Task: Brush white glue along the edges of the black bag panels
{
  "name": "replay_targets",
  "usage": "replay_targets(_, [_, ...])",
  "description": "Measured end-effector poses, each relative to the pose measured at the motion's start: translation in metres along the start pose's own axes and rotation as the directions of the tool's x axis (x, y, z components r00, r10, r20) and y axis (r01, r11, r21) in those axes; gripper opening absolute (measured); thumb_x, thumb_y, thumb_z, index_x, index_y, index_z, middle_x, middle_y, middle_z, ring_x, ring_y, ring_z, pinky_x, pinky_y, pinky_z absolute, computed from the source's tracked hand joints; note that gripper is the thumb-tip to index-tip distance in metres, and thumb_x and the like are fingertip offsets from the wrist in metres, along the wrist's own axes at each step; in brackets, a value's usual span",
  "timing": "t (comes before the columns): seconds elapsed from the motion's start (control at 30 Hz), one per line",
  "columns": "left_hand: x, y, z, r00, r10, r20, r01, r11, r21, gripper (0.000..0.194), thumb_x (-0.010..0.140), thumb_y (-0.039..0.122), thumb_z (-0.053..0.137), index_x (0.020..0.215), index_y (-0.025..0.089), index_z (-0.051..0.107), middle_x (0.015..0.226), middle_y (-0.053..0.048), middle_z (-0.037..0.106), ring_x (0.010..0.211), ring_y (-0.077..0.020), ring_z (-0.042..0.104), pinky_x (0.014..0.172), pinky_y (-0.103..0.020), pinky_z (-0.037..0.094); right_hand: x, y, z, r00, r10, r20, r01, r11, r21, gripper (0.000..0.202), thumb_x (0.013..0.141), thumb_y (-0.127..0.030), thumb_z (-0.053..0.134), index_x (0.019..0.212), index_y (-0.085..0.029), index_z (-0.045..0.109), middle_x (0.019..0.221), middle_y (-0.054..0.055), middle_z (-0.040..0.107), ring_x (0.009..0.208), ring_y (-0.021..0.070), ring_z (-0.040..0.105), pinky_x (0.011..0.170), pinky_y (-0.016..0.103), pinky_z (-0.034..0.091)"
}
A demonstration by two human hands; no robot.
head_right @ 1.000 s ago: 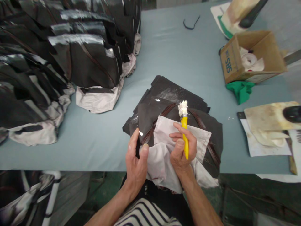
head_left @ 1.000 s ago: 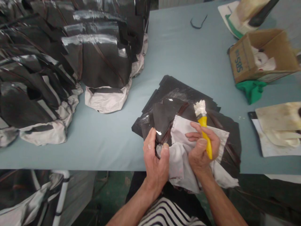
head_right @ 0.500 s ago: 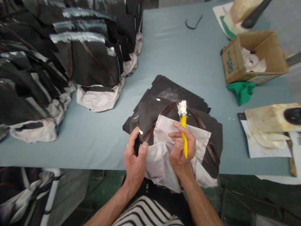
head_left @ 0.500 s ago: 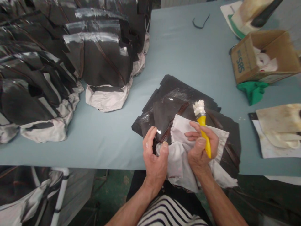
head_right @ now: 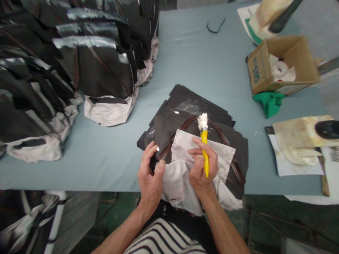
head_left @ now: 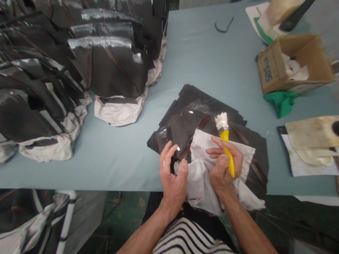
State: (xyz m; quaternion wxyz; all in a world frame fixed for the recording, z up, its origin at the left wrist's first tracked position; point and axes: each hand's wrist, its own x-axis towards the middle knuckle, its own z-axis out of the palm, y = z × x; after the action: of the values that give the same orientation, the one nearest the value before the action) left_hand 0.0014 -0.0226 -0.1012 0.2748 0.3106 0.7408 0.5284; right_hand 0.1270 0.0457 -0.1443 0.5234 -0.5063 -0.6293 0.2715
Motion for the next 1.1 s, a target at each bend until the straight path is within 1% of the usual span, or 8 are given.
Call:
replay_targets(0.17, [0.001, 0.0, -0.001, 1.0, -0.027, 0.009, 0.027, 0.999, -0.021, 0.036, 0.091, 0.02, 0.063, 0.126, 0.026, 0.069, 0.154, -0.011, 0.06, 0.145, -0.0301, 0.054, 0.123, -0.053, 0.038, 0.001, 0.0, 0.0, 1.0, 0.011, 0.017, -0.012, 1.0, 0.012, 0.031, 0.113, -0.044, 0.045, 0.13, -0.021, 0.058, 0.124, 0.013, 0.074, 0.075, 0.0186, 0.073, 0.057, 0.032, 0.055])
replay_targets(0.4, [0.004, 0.002, 0.0, 0.997, -0.073, 0.017, 0.074, 0.996, -0.045, 0.034, 0.087, 0.019, 0.061, 0.12, 0.024, 0.068, 0.155, -0.013, 0.058, 0.145, -0.0311, 0.052, 0.124, -0.057, 0.034, 0.002, 0.0, 0.002, 1.0, 0.001, 0.008, -0.001, 1.0, 0.014, 0.033, 0.113, -0.043, 0.046, 0.131, -0.02, 0.061, 0.123, 0.011, 0.074, 0.075, 0.0173, 0.073, 0.057, 0.031, 0.054])
replay_targets(0.6, [0.006, 0.006, 0.0, 0.993, -0.116, 0.022, 0.118, 0.99, -0.075, 0.031, 0.086, 0.019, 0.061, 0.116, 0.024, 0.068, 0.154, -0.013, 0.058, 0.145, -0.0318, 0.051, 0.123, -0.058, 0.033, 0.002, -0.002, 0.002, 0.999, 0.031, 0.016, -0.03, 1.0, -0.008, 0.035, 0.113, -0.045, 0.045, 0.131, -0.02, 0.061, 0.123, 0.012, 0.074, 0.076, 0.0185, 0.073, 0.057, 0.032, 0.055])
replay_targets(0.77, [0.007, 0.009, 0.0, 0.984, -0.172, 0.043, 0.176, 0.977, -0.118, 0.021, 0.084, 0.019, 0.061, 0.105, 0.024, 0.065, 0.157, -0.013, 0.055, 0.147, -0.0323, 0.049, 0.124, -0.057, 0.032, 0.002, -0.002, 0.003, 0.999, 0.044, 0.014, -0.044, 0.999, -0.022, 0.036, 0.113, -0.046, 0.044, 0.13, -0.02, 0.061, 0.123, 0.012, 0.074, 0.075, 0.0184, 0.073, 0.057, 0.032, 0.054])
replay_targets(0.87, [0.008, 0.01, 0.0, 0.972, -0.227, 0.056, 0.234, 0.938, -0.256, 0.031, 0.084, 0.018, 0.063, 0.115, 0.024, 0.059, 0.157, -0.014, 0.055, 0.147, -0.0296, 0.05, 0.124, -0.053, 0.035, 0.003, -0.002, 0.003, 0.999, 0.051, 0.009, -0.051, 0.999, -0.013, 0.035, 0.113, -0.046, 0.044, 0.129, -0.02, 0.061, 0.123, 0.012, 0.074, 0.074, 0.0177, 0.072, 0.057, 0.031, 0.054])
replay_targets(0.97, [0.012, 0.012, -0.002, 0.973, -0.22, 0.07, 0.23, 0.901, -0.367, 0.039, 0.087, 0.019, 0.064, 0.124, 0.024, 0.054, 0.153, -0.014, 0.058, 0.146, -0.0258, 0.052, 0.123, -0.047, 0.038, 0.003, -0.002, 0.003, 0.998, 0.056, 0.003, -0.056, 0.998, -0.012, 0.034, 0.113, -0.045, 0.044, 0.13, -0.02, 0.06, 0.123, 0.012, 0.074, 0.075, 0.0181, 0.072, 0.056, 0.031, 0.053])
replay_targets(1.03, [0.018, 0.011, -0.006, 0.976, -0.193, 0.096, 0.215, 0.899, -0.382, 0.042, 0.089, 0.019, 0.063, 0.128, 0.025, 0.051, 0.148, -0.012, 0.062, 0.14, -0.0242, 0.057, 0.119, -0.045, 0.043, 0.003, -0.002, 0.003, 0.998, 0.059, 0.0, -0.059, 0.998, -0.014, 0.034, 0.113, -0.044, 0.044, 0.13, -0.02, 0.06, 0.124, 0.012, 0.073, 0.076, 0.0184, 0.073, 0.057, 0.031, 0.054])
replay_targets(1.1, [0.025, 0.009, -0.013, 0.983, -0.129, 0.128, 0.163, 0.936, -0.312, 0.049, 0.09, 0.016, 0.059, 0.137, 0.025, 0.046, 0.14, -0.01, 0.068, 0.132, -0.0225, 0.062, 0.114, -0.044, 0.046, 0.003, -0.003, 0.003, 0.998, 0.059, -0.005, -0.059, 0.998, -0.018, 0.034, 0.113, -0.044, 0.044, 0.131, -0.02, 0.061, 0.124, 0.012, 0.073, 0.076, 0.0182, 0.073, 0.057, 0.031, 0.054])
